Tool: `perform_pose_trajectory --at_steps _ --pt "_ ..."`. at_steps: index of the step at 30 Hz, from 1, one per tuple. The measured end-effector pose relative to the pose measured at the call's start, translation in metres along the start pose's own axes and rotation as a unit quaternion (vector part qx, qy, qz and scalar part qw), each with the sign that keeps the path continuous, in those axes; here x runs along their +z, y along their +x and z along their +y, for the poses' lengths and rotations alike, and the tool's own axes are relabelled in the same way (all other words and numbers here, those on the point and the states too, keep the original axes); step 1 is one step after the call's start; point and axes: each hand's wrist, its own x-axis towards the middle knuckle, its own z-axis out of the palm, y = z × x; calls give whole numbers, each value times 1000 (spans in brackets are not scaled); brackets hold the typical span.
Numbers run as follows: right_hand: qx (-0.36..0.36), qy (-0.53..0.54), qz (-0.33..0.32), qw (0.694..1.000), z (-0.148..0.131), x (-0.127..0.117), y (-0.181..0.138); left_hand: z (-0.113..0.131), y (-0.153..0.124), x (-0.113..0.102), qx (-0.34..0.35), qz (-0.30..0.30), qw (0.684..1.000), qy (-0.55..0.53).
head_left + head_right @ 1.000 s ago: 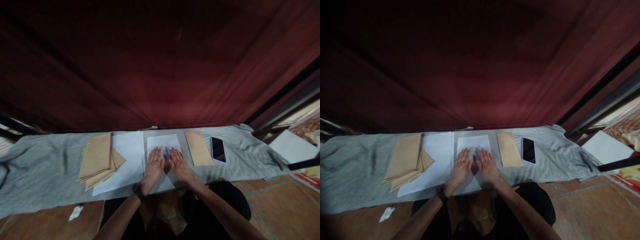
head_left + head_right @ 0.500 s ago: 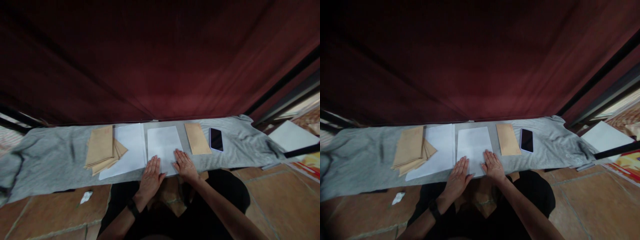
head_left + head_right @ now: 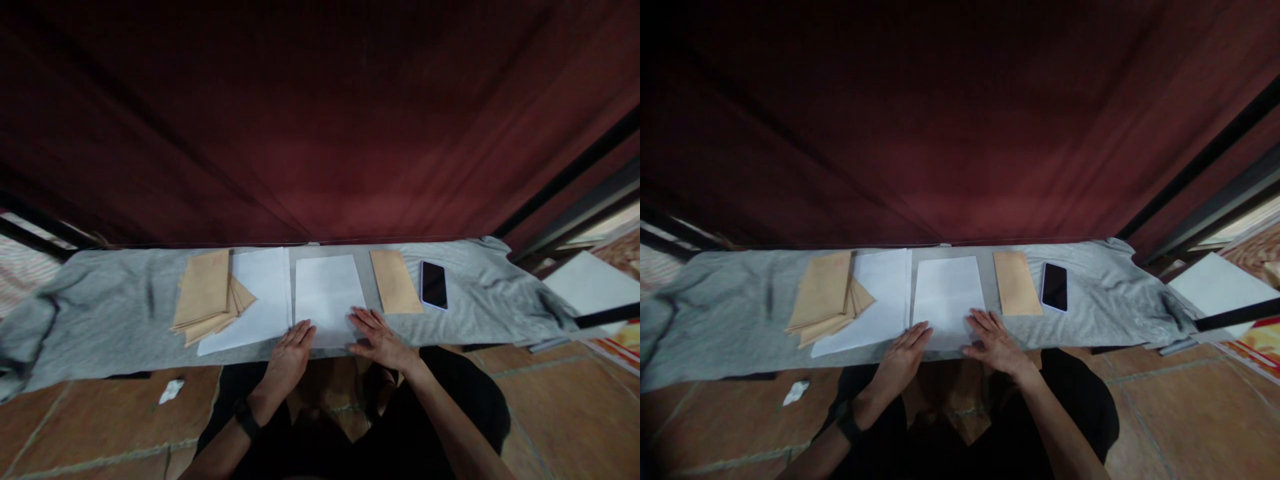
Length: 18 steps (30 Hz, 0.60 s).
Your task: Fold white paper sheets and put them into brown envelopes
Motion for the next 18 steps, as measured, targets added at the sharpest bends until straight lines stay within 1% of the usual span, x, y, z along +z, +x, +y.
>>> perform_pose_trajectory --at_steps 1,3,6,9,10,11,12,13,15,16,18 --pt "-9 12 -17 1000 1 -4 -1 -2 1 -1 -1 -4 1000 -8" --pt "-16 23 -28 999 4 -9 -2 -4 0 -4 -4 -10 1000 -27" --pt "-18 20 -9 1000 8 -8 1 -7 -1 -10 -6 -24 997 -76" --pt "-15 43 12 999 8 -9 7 -15 10 -21 13 -61 980 -191" --pt "-10 62 23 998 8 -12 9 -19 18 -25 10 -66 970 -234" --pt "-3 87 36 996 7 -15 11 -24 29 -29 -7 -60 961 -271" --pt "7 116 55 992 7 -19 13 -29 43 -32 -34 -41 954 -295" --pt "18 145 76 986 7 -24 15 -34 58 -35 -60 -8 952 -301" --pt "42 199 118 972 7 -36 19 -42 92 -38 -84 51 953 -286" --pt "53 225 137 963 7 -41 20 -44 109 -39 -78 62 955 -278" --pt "71 283 170 941 9 -52 22 -41 142 -40 -39 56 961 -269"
